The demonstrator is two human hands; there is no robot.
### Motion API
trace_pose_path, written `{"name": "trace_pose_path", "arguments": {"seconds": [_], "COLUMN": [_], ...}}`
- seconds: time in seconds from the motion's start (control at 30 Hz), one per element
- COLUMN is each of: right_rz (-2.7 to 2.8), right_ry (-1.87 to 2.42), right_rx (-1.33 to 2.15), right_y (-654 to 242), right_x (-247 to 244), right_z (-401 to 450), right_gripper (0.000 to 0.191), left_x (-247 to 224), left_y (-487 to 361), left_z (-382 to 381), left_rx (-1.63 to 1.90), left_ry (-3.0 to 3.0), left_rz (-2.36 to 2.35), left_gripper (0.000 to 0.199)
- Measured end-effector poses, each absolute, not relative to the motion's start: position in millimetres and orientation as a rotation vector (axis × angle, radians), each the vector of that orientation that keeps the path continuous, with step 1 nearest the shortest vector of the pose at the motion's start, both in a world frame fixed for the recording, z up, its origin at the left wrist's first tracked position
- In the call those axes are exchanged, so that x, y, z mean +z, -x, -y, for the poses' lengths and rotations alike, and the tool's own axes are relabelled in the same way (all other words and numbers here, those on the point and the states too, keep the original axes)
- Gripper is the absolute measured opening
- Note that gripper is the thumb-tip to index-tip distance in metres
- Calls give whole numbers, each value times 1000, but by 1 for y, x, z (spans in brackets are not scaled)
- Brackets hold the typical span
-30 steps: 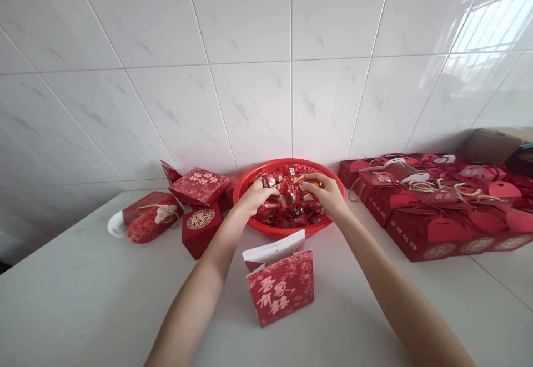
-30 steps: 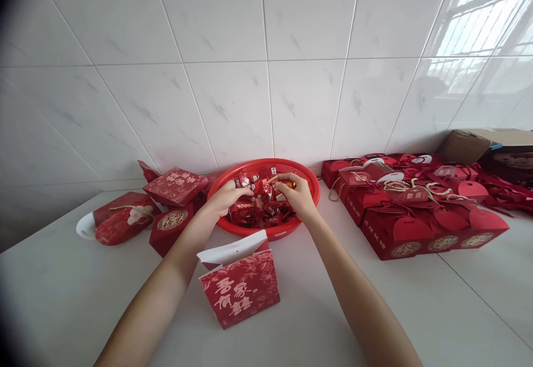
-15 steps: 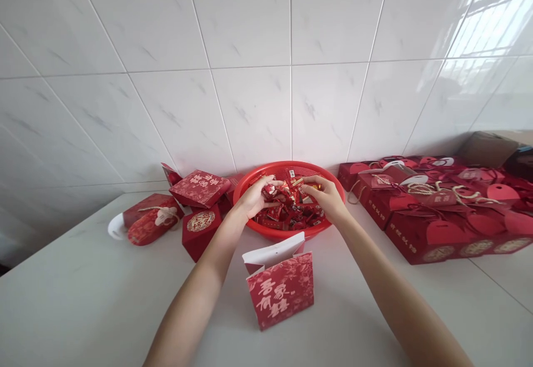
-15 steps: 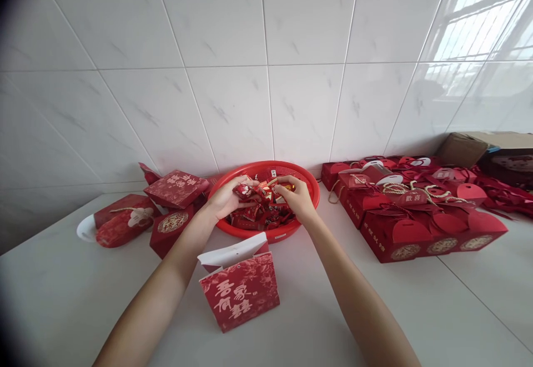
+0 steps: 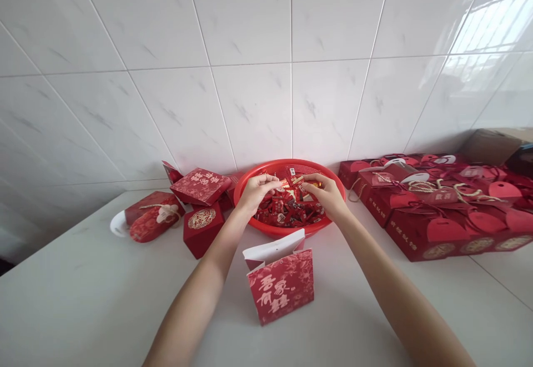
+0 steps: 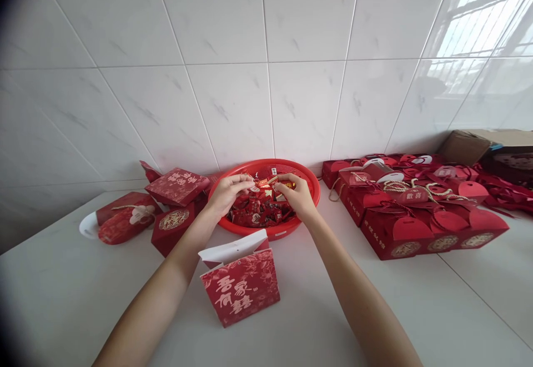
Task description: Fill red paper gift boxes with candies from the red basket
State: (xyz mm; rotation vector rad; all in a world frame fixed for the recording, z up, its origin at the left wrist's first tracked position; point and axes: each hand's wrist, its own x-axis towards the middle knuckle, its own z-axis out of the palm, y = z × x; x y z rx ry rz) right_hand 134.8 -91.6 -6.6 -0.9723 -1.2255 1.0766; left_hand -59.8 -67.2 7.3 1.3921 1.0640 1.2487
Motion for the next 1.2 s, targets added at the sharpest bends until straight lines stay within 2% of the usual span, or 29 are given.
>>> {"name": "trace_pose_path", "arguments": {"seconds": [0.4, 0.47, 0.67, 0.77, 0.93, 1.07, 1.2], "right_rz": [1302, 1312, 1281, 1262, 1272, 1298, 1311], "right_ry": [976, 976, 967, 963, 995, 980, 999], "right_rx": [1063, 1045, 1065, 1069, 1027, 1025, 1009], "right_y": [-136, -136, -135, -135, -136, -136, -136], "right_x": [-7, -8, -8, -8, -11, -13, -13], "right_z": [91, 90, 91, 91, 88, 87, 87], "right_gripper": [24, 26, 27, 26, 30, 30, 28], "left_x": [7, 5, -3, -3, -4, -7, -5], "left_y": [61, 61, 62, 61, 59, 57, 55], "left_z": [74, 71, 61, 61, 65, 68, 68], "left_rx": [1270, 1280, 1308, 1167, 722, 393, 237], "left_ry": [-1485, -1490, -1729, -1890, -2088, -2129, -2181], "left_rz": [-836, -869, -1238, -1382, -1671, -1781, -1810], "left_gripper": [36, 38, 26, 23, 8, 26, 22]}}
